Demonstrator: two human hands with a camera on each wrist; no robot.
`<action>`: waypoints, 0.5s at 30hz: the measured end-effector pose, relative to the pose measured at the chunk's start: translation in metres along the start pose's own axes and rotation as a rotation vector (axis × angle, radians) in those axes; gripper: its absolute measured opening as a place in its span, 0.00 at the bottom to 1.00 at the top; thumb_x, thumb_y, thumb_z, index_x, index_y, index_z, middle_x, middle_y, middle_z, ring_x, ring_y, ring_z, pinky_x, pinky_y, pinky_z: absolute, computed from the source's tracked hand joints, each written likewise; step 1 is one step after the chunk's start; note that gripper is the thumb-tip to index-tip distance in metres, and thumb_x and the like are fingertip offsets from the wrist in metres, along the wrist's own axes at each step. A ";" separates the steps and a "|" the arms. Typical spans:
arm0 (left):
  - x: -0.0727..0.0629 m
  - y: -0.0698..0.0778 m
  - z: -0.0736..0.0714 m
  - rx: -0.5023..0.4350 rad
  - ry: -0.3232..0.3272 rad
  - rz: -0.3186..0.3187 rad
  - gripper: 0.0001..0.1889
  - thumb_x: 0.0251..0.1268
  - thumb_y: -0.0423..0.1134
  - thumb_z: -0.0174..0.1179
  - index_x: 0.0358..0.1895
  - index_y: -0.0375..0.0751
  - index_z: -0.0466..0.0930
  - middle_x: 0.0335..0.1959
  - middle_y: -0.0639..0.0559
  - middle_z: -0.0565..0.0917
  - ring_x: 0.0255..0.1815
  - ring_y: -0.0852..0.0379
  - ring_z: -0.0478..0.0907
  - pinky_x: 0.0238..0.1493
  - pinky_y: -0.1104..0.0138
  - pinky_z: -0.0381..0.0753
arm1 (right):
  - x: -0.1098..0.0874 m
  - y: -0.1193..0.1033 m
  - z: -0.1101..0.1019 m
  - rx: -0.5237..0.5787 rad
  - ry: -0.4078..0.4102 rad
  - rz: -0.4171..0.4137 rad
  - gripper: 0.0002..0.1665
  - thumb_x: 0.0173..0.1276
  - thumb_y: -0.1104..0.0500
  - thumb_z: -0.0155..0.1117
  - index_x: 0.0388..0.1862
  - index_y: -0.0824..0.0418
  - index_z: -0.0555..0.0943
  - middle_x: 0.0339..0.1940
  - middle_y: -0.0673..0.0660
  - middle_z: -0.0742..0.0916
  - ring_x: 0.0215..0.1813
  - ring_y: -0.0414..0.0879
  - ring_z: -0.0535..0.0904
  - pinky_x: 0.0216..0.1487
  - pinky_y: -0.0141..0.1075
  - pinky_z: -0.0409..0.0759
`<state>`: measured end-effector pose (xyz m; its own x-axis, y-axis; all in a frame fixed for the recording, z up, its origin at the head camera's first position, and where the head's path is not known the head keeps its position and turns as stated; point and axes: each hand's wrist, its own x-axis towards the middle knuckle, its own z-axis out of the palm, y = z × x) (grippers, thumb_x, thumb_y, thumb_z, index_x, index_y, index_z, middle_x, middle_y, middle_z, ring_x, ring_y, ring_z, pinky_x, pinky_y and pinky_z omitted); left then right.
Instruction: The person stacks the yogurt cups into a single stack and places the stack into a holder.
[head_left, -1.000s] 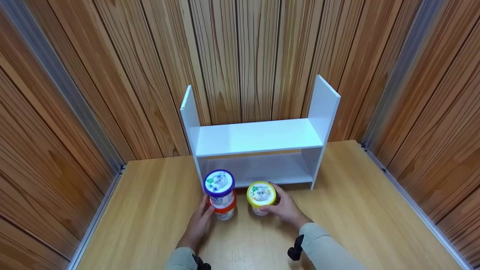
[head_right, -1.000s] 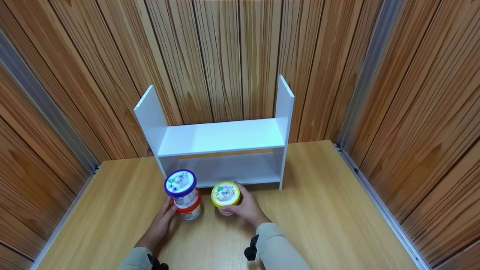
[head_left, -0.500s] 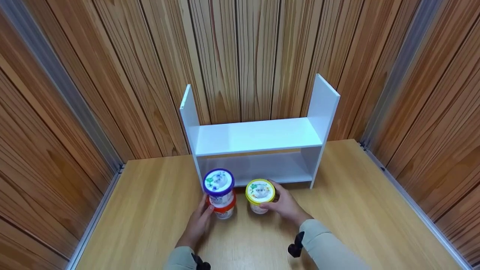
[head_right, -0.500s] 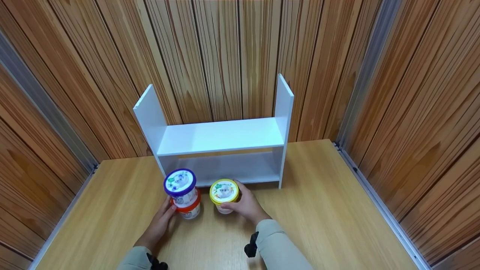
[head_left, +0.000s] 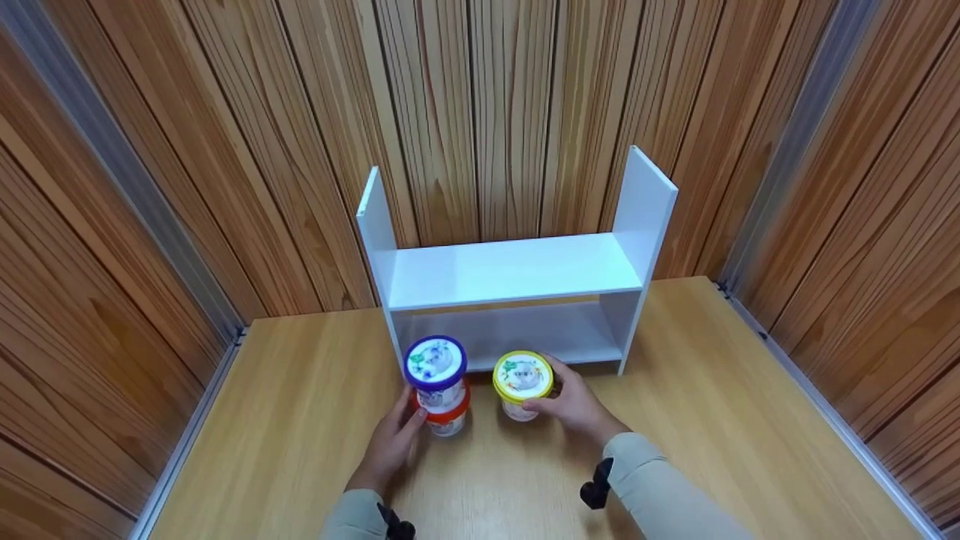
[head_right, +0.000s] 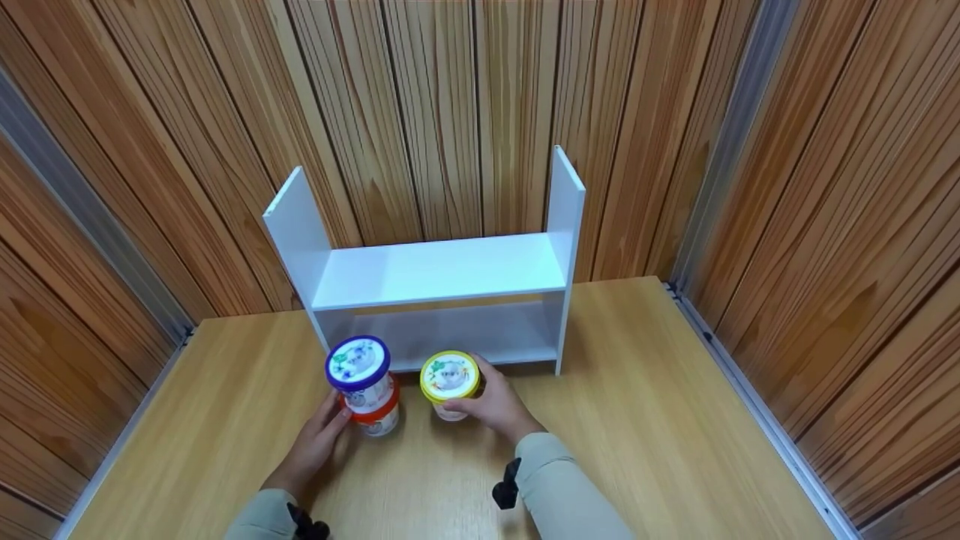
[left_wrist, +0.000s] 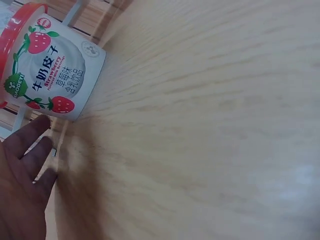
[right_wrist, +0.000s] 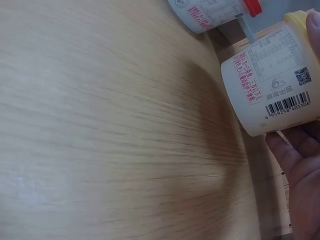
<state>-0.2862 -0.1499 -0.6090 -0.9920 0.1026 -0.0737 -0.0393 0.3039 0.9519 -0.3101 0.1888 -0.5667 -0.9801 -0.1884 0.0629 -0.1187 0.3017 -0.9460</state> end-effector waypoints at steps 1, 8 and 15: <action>0.000 0.001 0.000 0.020 0.002 0.022 0.43 0.65 0.71 0.55 0.80 0.74 0.46 0.82 0.58 0.53 0.83 0.43 0.44 0.74 0.35 0.49 | 0.000 -0.001 -0.001 0.003 -0.002 0.009 0.60 0.51 0.52 0.85 0.79 0.57 0.63 0.77 0.59 0.69 0.76 0.57 0.64 0.76 0.54 0.62; -0.001 0.003 -0.002 0.258 0.059 0.035 0.43 0.65 0.74 0.50 0.81 0.72 0.45 0.83 0.53 0.53 0.83 0.41 0.38 0.76 0.37 0.26 | -0.003 -0.011 -0.005 -0.016 0.000 0.044 0.62 0.50 0.48 0.84 0.80 0.55 0.61 0.78 0.58 0.69 0.77 0.57 0.63 0.76 0.54 0.61; -0.001 0.004 -0.003 0.371 0.069 0.003 0.45 0.63 0.77 0.47 0.81 0.70 0.46 0.83 0.52 0.53 0.83 0.38 0.32 0.75 0.37 0.22 | -0.004 -0.017 -0.009 -0.021 0.016 0.058 0.61 0.51 0.48 0.84 0.80 0.54 0.61 0.76 0.56 0.71 0.74 0.55 0.66 0.74 0.53 0.65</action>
<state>-0.2861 -0.1514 -0.6043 -0.9983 0.0439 -0.0384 -0.0023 0.6277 0.7785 -0.3051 0.1926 -0.5482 -0.9878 -0.1555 0.0130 -0.0645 0.3316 -0.9412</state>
